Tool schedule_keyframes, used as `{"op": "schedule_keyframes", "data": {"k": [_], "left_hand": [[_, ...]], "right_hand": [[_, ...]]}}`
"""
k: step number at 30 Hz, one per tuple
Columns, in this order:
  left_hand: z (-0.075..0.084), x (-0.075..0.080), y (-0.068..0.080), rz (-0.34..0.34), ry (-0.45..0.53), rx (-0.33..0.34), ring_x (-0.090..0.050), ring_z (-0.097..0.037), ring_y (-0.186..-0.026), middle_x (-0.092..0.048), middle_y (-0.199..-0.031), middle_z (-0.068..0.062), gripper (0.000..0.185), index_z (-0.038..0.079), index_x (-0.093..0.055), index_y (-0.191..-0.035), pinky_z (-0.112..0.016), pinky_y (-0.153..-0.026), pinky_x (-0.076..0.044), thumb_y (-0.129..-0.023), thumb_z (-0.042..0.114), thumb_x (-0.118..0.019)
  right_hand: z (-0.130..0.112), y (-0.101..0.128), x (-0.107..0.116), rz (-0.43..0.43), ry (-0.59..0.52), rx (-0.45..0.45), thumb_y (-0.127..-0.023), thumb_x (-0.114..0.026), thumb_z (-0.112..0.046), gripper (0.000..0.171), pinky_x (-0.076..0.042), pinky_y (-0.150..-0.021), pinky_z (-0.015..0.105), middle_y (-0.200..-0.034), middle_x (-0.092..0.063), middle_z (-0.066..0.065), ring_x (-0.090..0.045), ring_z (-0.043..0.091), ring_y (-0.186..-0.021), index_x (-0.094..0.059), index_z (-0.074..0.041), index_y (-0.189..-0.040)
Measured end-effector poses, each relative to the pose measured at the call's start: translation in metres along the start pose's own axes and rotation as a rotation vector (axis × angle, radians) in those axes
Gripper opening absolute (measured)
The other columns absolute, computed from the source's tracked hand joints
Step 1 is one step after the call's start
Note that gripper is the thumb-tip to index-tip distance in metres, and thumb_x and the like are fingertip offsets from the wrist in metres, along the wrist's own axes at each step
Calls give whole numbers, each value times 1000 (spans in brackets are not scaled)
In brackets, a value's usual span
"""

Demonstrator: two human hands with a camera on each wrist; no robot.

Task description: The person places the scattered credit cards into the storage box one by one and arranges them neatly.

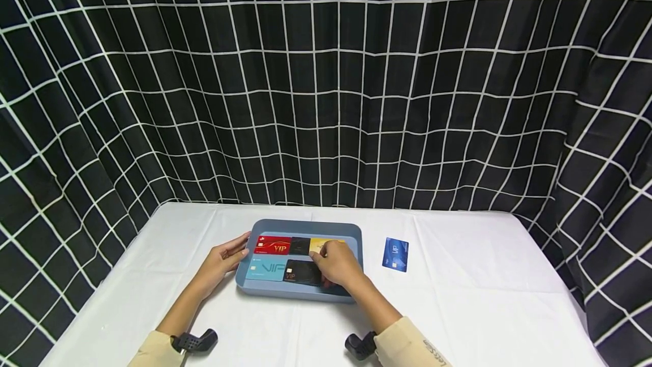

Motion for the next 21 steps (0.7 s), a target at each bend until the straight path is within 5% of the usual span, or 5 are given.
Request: {"op": "schedule_keyframes", "data": {"k": [8,21], "left_hand": [[-1,0,-1,-7,7,10,-50,-31,-137,-49,-152,-12,52,10,-49,-151,-31,-99,-54,-101,18,-65],[-2,1,1,-3,0,17,-51,-31,-136,-50,-151,-11,54,11,-49,-151,-29,-95,-56,-101,21,-66]], "right_hand": [[-4,5,8,-11,-37,17,-102,-62,-20,31,-49,-42,26,-57,-66,10,-65,24,-46,-66,9,-110],[-17,26,45,-24,-94,212,-102,-63,-17,25,-54,-49,27,-68,-70,11,-66,25,-53,-69,4,-115]]}}
Point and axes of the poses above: each hand's wrist, its own y-axis away from the middle knuckle, its own x-axis out of the back of the hand, z = x × y, the point moved 8 cm from there along -y, towards the middle knuckle
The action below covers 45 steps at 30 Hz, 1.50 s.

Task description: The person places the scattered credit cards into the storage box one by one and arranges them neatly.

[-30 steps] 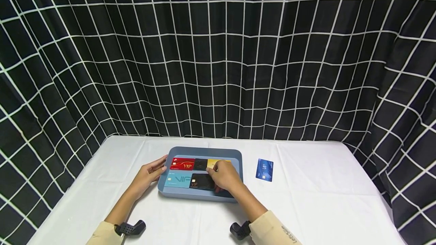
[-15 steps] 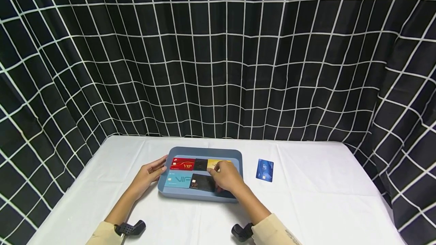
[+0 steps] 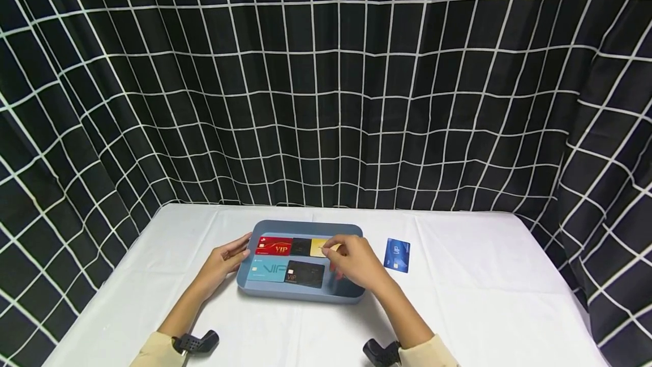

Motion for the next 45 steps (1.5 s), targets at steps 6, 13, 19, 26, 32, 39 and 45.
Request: {"op": "schedule_keyframes", "data": {"k": [6,13,19,26,32,39,45], "left_hand": [[1,0,0,3,-10,-4,-51,-31,-137,-50,-152,-11,53,11,-49,-151,-30,-96,-56,-101,22,-65],[4,3,-2,0,-16,-11,-51,-29,-137,-49,-152,-9,54,12,-49,-151,-29,-95,-56,-101,22,-65],[1,5,-2,6,-10,-11,-50,-30,-138,-48,-152,-10,54,11,-49,-151,-29,-97,-55,-101,22,-66],[-4,4,0,7,8,-1,-49,-28,-139,-48,-153,-9,53,11,-50,-150,-30,-99,-54,-101,22,-66],[-4,2,0,2,0,5,-48,-28,-140,-49,-152,-9,54,11,-51,-150,-33,-101,-52,-100,23,-67],[-3,-1,0,-2,9,1,-49,-30,-139,-49,-152,-11,54,10,-50,-150,-30,-98,-54,-100,22,-67],[-4,0,-2,1,19,-2,-48,-29,-139,-49,-152,-12,54,9,-50,-150,-29,-98,-54,-100,21,-66]], "right_hand": [[1,4,23,23,15,50,-101,-65,-19,24,-56,-53,30,-73,-71,10,-68,33,-60,-69,0,-115],[6,3,51,113,35,55,-98,-69,-16,21,-59,-59,31,-76,-73,6,-70,33,-67,-71,-2,-114],[19,3,74,256,173,89,-97,-70,-15,20,-57,-65,31,-89,-76,8,-72,27,-81,-73,-3,-112],[56,5,90,320,302,-6,-95,-72,-16,35,-56,-91,55,-125,-66,25,-64,44,-112,-66,3,-124],[90,11,86,241,395,-91,-93,-74,-19,61,-35,-111,66,-143,-48,36,-44,55,-132,-49,11,-140],[112,17,73,70,448,-160,-88,-80,-27,73,-38,-107,69,-141,-43,43,-44,61,-129,-48,14,-139],[110,18,73,32,488,-120,-81,-85,-20,66,-41,-105,69,-138,-49,41,-49,60,-125,-57,12,-132]]}}
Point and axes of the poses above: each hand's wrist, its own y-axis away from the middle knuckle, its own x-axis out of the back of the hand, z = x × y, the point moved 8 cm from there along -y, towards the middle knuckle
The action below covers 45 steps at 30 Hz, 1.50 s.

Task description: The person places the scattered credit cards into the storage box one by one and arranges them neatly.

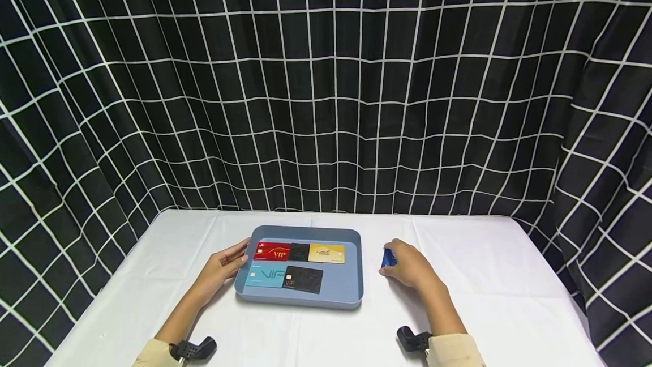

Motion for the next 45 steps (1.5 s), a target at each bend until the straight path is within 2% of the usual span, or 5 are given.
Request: {"op": "schedule_keyframes", "data": {"k": [7,14,31,38,45], "left_hand": [[-1,0,1,3,0,3,-48,-30,-138,-50,-151,-13,52,8,-50,-150,-30,-98,-54,-101,18,-65],[-1,0,2,4,-5,7,-47,-30,-139,-49,-151,-12,53,9,-50,-150,-31,-99,-53,-101,18,-65],[-1,0,3,8,-9,6,-49,-30,-138,-49,-151,-12,53,9,-50,-150,-31,-99,-54,-100,20,-66],[1,-1,2,9,-15,3,-48,-30,-139,-49,-152,-11,52,10,-51,-150,-32,-100,-53,-101,20,-65],[2,-1,0,15,-12,0,-49,-30,-139,-50,-151,-12,53,9,-51,-150,-32,-100,-53,-100,19,-66]], "right_hand": [[6,0,2,-28,-32,-39,-76,-88,-12,71,-45,-102,66,-134,-55,36,-55,55,-120,-55,11,-135],[9,0,5,-7,-25,-27,-72,-91,-9,74,-45,-102,64,-132,-56,36,-55,54,-119,-55,12,-133],[15,2,7,27,48,-65,-69,-94,-21,90,-47,-95,63,-121,-55,33,-54,47,-110,-49,10,-140],[18,3,8,26,46,-122,-68,-95,-24,106,-40,-103,69,-132,-45,44,-45,58,-123,-35,13,-147],[20,5,10,45,45,-129,-64,-97,-27,115,-42,-102,68,-130,-46,42,-46,56,-120,-31,12,-150]]}}
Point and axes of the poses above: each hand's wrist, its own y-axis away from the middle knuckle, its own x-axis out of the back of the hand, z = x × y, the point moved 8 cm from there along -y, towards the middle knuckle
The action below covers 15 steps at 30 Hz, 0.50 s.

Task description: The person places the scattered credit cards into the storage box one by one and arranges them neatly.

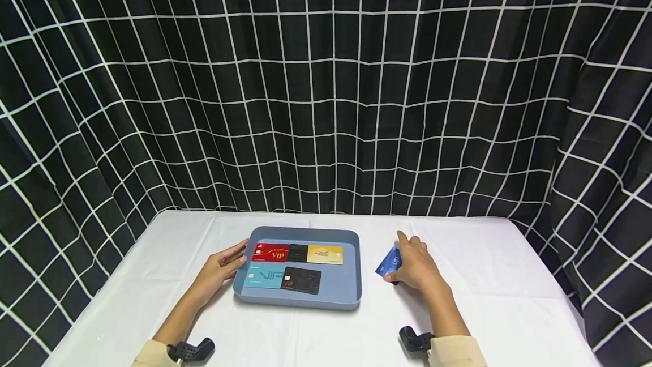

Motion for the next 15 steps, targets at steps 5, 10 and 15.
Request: {"op": "schedule_keyframes", "data": {"k": [5,10,15], "left_hand": [[0,0,0,-7,0,-7,-49,-30,-138,-50,-151,-12,52,9,-51,-150,-32,-99,-53,-101,18,-66],[-1,1,0,-12,3,-4,-49,-30,-138,-50,-151,-13,52,9,-50,-150,-31,-99,-53,-101,17,-65],[0,1,0,-12,2,-2,-49,-31,-138,-50,-151,-12,52,9,-50,-150,-31,-99,-54,-101,17,-65]], "right_hand": [[0,2,2,14,62,1,-63,-97,-33,109,-47,-95,65,-125,-55,38,-51,50,-113,-41,13,-145],[3,3,4,25,87,-21,-62,-97,-38,94,-52,-85,59,-111,-63,29,-55,41,-101,-57,10,-132],[13,5,9,42,35,-59,-63,-96,-36,85,-52,-84,59,-110,-65,31,-61,43,-98,-60,10,-124]]}}
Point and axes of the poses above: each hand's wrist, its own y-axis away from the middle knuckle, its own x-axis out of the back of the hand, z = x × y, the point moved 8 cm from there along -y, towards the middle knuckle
